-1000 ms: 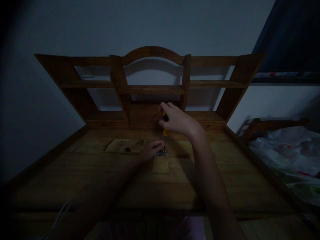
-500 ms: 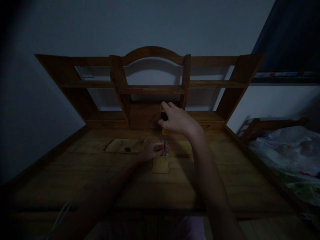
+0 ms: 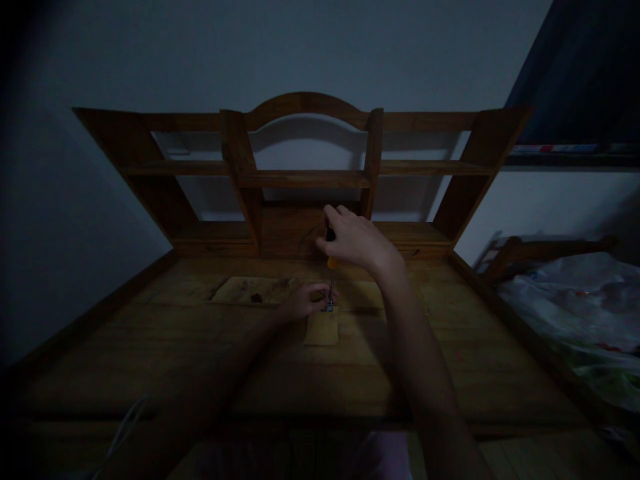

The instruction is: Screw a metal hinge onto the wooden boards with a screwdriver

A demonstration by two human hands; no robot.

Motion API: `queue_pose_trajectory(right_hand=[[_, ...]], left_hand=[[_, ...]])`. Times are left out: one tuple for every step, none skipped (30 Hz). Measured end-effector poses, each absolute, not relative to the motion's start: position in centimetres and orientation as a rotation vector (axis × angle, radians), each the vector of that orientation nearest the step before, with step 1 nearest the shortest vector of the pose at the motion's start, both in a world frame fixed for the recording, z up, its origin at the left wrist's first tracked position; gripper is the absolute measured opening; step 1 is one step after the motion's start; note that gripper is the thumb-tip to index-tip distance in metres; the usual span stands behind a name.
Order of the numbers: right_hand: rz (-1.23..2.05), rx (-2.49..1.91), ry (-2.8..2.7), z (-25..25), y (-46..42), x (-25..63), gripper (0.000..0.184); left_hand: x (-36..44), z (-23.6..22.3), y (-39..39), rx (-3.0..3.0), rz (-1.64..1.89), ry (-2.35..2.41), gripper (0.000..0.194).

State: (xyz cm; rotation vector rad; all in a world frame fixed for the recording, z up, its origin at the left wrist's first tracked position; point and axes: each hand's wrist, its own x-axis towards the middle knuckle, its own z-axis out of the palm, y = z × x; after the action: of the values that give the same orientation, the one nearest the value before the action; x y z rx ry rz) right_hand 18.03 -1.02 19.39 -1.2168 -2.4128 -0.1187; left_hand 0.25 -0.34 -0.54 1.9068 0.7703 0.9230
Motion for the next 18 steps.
queue_pose_trajectory(right_hand=[[-0.130,-1.223,-2.414,19.34,-0.99,17.96,0.028],[-0.143,-1.226,-2.412,19.31,-0.96,17.91,0.029],[-0.161,-1.229,-2.402,19.30,-0.94,17.88,0.029],[-0.189,-1.234,-2.382,19.33,-0.93,17.88,0.029],[-0.220,-1.239,-2.357,19.39,-0.93,17.90,0.028],[-0.247,-1.242,-2.337,19.47,-0.95,17.94,0.027],[-0.268,-1.240,-2.325,19.57,-0.97,17.99,0.024],[-0.279,-1.235,-2.320,19.67,-1.00,18.05,0.020],[-0.281,-1.226,-2.322,19.77,-1.02,18.11,0.016],[-0.274,-1.214,-2.331,19.85,-1.04,18.18,0.012],[-0.261,-1.201,-2.342,19.91,-1.07,18.23,0.009],[-0.244,-1.187,-2.347,19.94,-1.10,18.27,0.009],[-0.225,-1.175,-2.352,19.95,-1.13,18.29,0.010],[-0.203,-1.163,-2.356,19.92,-1.16,18.27,0.011],[-0.181,-1.154,-2.360,19.87,-1.18,18.24,0.013],[-0.164,-1.149,-2.365,19.80,-1.18,18.18,0.014],[-0.155,-1.152,-2.369,19.70,-1.16,18.10,0.014],[-0.156,-1.165,-2.370,19.59,-1.11,18.03,0.015]], left_hand=[[0.26,-0.59,-0.32,1.905,0.922,0.769,0.022],[0.26,-0.62,-0.30,1.907,0.919,0.768,0.022],[0.27,-0.64,-0.30,1.912,0.918,0.767,0.023],[0.27,-0.65,-0.30,1.917,0.919,0.762,0.023],[0.26,-0.67,-0.29,1.919,0.921,0.755,0.022],[0.25,-0.69,-0.28,1.917,0.923,0.745,0.022],[0.24,-0.72,-0.26,1.913,0.924,0.739,0.022],[0.23,-0.75,-0.24,1.912,0.926,0.737,0.021],[0.22,-0.78,-0.21,1.915,0.928,0.743,0.021],[0.21,-0.79,-0.18,1.923,0.927,0.753,0.021],[0.19,-0.80,-0.16,1.932,0.931,0.765,0.021],[0.17,-0.78,-0.15,1.943,0.938,0.775,0.021],[0.14,-0.74,-0.15,1.955,0.943,0.783,0.021],[0.11,-0.69,-0.16,1.966,0.943,0.787,0.021],[0.09,-0.63,-0.17,1.976,0.937,0.789,0.022],[0.06,-0.58,-0.18,1.982,0.931,0.789,0.022],[0.04,-0.54,-0.20,1.987,0.926,0.788,0.023],[0.04,-0.52,-0.20,1.990,0.920,0.783,0.023]])
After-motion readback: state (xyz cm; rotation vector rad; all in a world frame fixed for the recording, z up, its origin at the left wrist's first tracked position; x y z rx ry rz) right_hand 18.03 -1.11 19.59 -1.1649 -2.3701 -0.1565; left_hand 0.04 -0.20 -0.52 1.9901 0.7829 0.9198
